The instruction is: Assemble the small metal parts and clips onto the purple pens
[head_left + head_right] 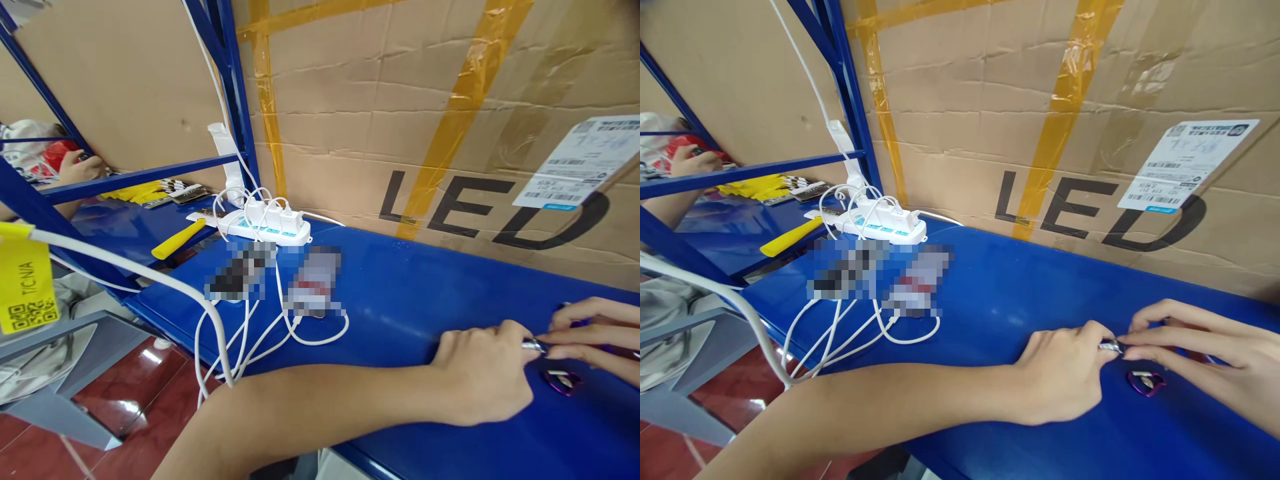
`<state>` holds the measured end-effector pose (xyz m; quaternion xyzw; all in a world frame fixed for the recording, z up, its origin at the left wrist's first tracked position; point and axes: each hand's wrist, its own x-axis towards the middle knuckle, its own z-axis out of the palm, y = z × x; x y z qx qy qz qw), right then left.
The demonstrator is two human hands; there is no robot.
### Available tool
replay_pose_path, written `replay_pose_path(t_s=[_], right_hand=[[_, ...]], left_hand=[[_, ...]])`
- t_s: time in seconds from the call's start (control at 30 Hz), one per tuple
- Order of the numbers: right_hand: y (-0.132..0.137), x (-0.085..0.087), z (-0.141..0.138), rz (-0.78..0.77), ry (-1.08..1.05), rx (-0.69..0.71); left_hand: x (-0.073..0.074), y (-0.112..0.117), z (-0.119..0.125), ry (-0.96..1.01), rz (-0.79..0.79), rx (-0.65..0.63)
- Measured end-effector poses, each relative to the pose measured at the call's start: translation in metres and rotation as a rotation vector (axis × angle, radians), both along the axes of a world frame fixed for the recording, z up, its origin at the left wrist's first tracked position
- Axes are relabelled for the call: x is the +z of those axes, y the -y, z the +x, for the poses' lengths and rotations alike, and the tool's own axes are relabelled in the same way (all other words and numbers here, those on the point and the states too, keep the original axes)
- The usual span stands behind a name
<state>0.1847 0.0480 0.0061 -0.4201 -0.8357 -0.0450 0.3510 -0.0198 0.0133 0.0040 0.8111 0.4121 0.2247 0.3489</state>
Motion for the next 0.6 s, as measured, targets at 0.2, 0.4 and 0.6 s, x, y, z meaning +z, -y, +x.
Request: replay_pose_path(t_s=[0.2,0.4,0.6], right_hand=[[0.002,0.016,0.007,-0.136,0.097,0.312],[0.018,0.016,0.004,-0.154,0.059,0.338],[0.026,0.011,0.014,-0.087,0.102,0.33]], left_hand=[[-0.004,0.0,0.0,-0.067,0.067,-0.034],[-0.011,0.002,0.007,-0.077,0.168,-0.075],[-0.014,0.005,0.012,-0.07,0.277,-0.098]])
